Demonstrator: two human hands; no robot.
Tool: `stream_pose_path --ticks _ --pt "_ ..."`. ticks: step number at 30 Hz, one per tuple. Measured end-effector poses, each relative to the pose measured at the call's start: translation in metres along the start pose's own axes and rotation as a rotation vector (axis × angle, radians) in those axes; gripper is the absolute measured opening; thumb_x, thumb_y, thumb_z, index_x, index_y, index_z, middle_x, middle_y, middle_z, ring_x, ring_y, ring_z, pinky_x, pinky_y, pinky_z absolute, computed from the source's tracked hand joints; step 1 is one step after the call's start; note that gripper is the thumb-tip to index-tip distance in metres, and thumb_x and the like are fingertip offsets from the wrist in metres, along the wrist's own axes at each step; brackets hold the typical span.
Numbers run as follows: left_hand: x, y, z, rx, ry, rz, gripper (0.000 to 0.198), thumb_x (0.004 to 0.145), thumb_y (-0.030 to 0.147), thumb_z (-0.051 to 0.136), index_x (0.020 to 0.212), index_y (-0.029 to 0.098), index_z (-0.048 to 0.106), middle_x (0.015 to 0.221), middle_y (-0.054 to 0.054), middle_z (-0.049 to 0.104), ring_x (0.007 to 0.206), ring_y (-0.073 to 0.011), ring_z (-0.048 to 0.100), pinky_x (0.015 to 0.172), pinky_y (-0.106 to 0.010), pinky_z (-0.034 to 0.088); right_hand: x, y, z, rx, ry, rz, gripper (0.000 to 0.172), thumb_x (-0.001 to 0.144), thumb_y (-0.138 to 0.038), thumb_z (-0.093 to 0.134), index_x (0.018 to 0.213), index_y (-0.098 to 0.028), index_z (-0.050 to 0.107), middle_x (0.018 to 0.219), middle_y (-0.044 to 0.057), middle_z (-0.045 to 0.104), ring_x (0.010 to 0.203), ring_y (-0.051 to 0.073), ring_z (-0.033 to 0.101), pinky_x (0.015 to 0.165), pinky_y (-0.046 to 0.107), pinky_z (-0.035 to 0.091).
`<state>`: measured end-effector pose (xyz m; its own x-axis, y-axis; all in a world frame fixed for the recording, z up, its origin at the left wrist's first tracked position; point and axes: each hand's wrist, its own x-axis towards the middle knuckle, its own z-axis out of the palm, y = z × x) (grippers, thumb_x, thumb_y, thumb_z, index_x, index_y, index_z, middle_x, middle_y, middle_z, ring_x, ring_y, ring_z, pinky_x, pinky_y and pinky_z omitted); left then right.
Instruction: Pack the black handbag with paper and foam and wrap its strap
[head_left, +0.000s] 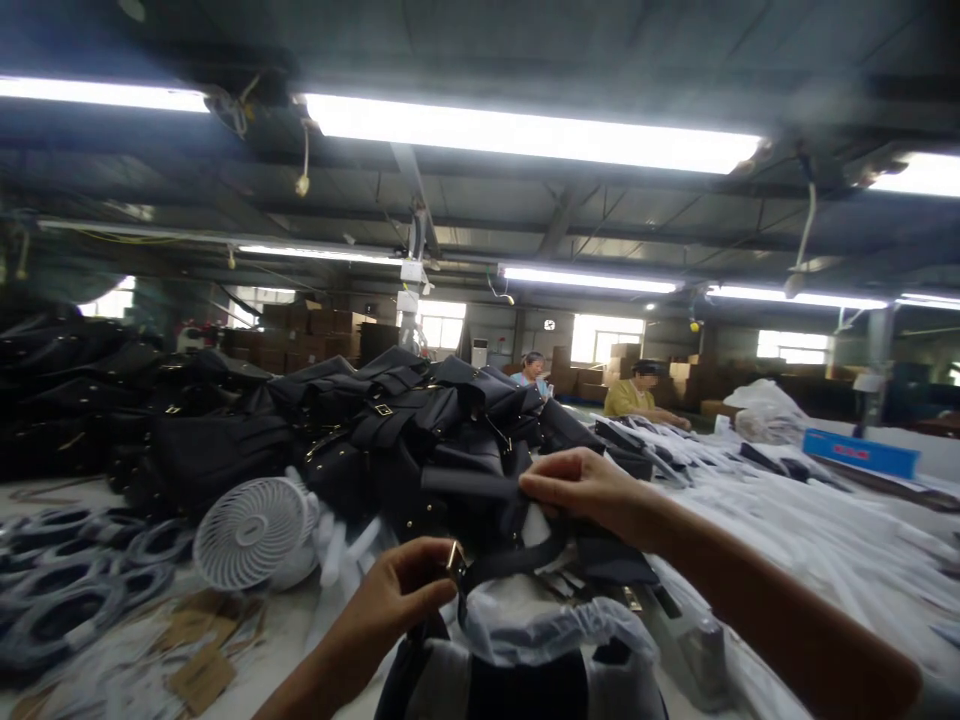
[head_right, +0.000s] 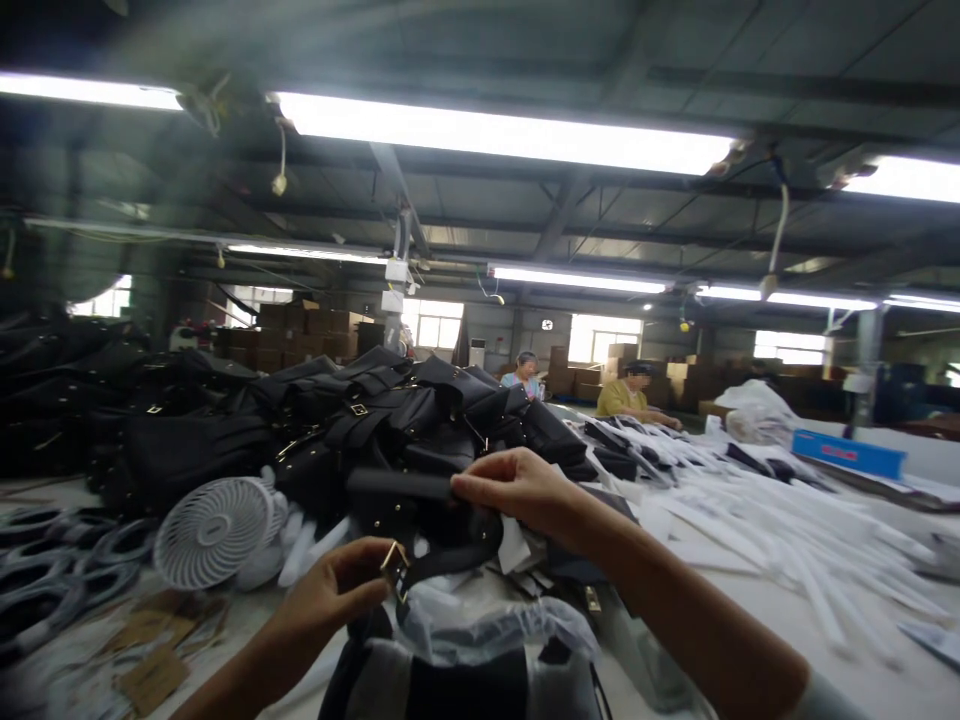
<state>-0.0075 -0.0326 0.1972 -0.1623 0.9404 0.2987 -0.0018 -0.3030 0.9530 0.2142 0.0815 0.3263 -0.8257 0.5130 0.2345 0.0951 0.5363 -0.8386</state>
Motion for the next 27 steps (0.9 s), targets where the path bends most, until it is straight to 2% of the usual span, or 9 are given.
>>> stream_pose_path --ticks 4,7,12,16,19,21,23,25,27 --pt "-0.002 -0.002 0.003 0.002 -0.047 -0.009 0.039 0.069 0.04 0.082 0.1 0.018 0.073 0.091 -0.005 0.072 0.089 -0.0226 0.064 0.077 -0.028 0.048 -0.016 0.009 0.005 -0.205 -0.063 0.11 0.039 0.085 -0.051 0.066 0.081 -0.013 0.073 0.065 0.0 0.059 0.059 0.009 0.047 0.054 0.02 0.032" --pt "-0.002 -0.004 0.002 -0.014 -0.039 0.028 0.036 0.076 0.042 0.078 0.104 0.02 0.073 0.099 -0.006 0.073 0.097 -0.0228 0.064 0.085 -0.028 0.048 -0.023 0.023 0.006 -0.189 -0.056 0.168 0.042 0.085 -0.052 0.065 0.075 -0.013 0.071 0.063 0.0 0.06 0.057 0.009 0.046 0.053 0.02 0.032" --pt "0.003 -0.017 -0.004 -0.081 0.062 0.008 0.042 0.078 0.041 0.077 0.116 0.027 0.069 0.113 -0.003 0.071 0.111 -0.0218 0.061 0.093 -0.026 0.048 -0.028 0.045 0.01 -0.136 -0.034 0.285 0.044 0.082 -0.054 0.065 0.066 -0.013 0.069 0.057 0.0 0.059 0.049 0.007 0.037 0.046 0.022 0.023" --pt "0.003 -0.021 -0.003 -0.101 0.1 0.001 0.04 0.077 0.042 0.077 0.112 0.026 0.069 0.113 -0.002 0.071 0.112 -0.0214 0.061 0.094 -0.025 0.047 -0.027 0.046 0.017 -0.069 -0.061 0.344 0.038 0.075 -0.05 0.073 0.067 -0.013 0.072 0.056 0.001 0.059 0.049 0.008 0.038 0.048 0.022 0.025" --pt "0.001 -0.015 0.002 -0.053 0.062 -0.005 0.043 0.073 0.044 0.08 0.109 0.024 0.07 0.105 -0.003 0.073 0.103 -0.0225 0.065 0.089 -0.027 0.05 -0.022 0.037 0.025 -0.09 -0.096 0.336 0.038 0.078 -0.05 0.07 0.072 -0.013 0.074 0.058 0.001 0.06 0.049 0.008 0.041 0.048 0.022 0.027" --pt "0.0 -0.009 0.008 0.0 0.05 -0.005 0.045 0.07 0.043 0.082 0.107 0.022 0.071 0.1 -0.004 0.074 0.098 -0.0233 0.067 0.085 -0.028 0.052 -0.017 0.028 0.033 -0.199 -0.078 0.265 0.036 0.083 -0.049 0.065 0.078 -0.015 0.076 0.063 0.002 0.064 0.052 0.01 0.046 0.05 0.023 0.031" --pt "0.0 -0.003 0.014 0.026 0.068 0.007 0.045 0.069 0.043 0.083 0.107 0.021 0.071 0.1 -0.005 0.075 0.098 -0.0242 0.067 0.086 -0.029 0.053 -0.012 0.02 0.044 -0.418 0.01 0.099 0.03 0.084 -0.048 0.064 0.087 -0.02 0.076 0.075 0.002 0.07 0.063 0.014 0.056 0.058 0.026 0.038" --pt "0.0 0.0 0.017 0.008 0.103 0.035 0.048 0.068 0.041 0.084 0.109 0.022 0.069 0.105 -0.005 0.075 0.102 -0.0254 0.067 0.089 -0.03 0.053 -0.009 0.016 0.055 -0.652 0.108 -0.123 0.03 0.08 -0.05 0.07 0.096 -0.025 0.074 0.091 0.003 0.073 0.086 0.022 0.063 0.078 0.032 0.044" --pt "-0.001 0.002 0.018 -0.026 0.132 0.057 0.052 0.067 0.04 0.085 0.113 0.023 0.067 0.108 -0.004 0.074 0.105 -0.026 0.067 0.091 -0.031 0.053 -0.005 0.018 0.064 -0.771 0.149 -0.275 0.046 0.071 -0.054 0.078 0.108 -0.027 0.07 0.104 0.005 0.072 0.107 0.029 0.06 0.098 0.042 0.038"
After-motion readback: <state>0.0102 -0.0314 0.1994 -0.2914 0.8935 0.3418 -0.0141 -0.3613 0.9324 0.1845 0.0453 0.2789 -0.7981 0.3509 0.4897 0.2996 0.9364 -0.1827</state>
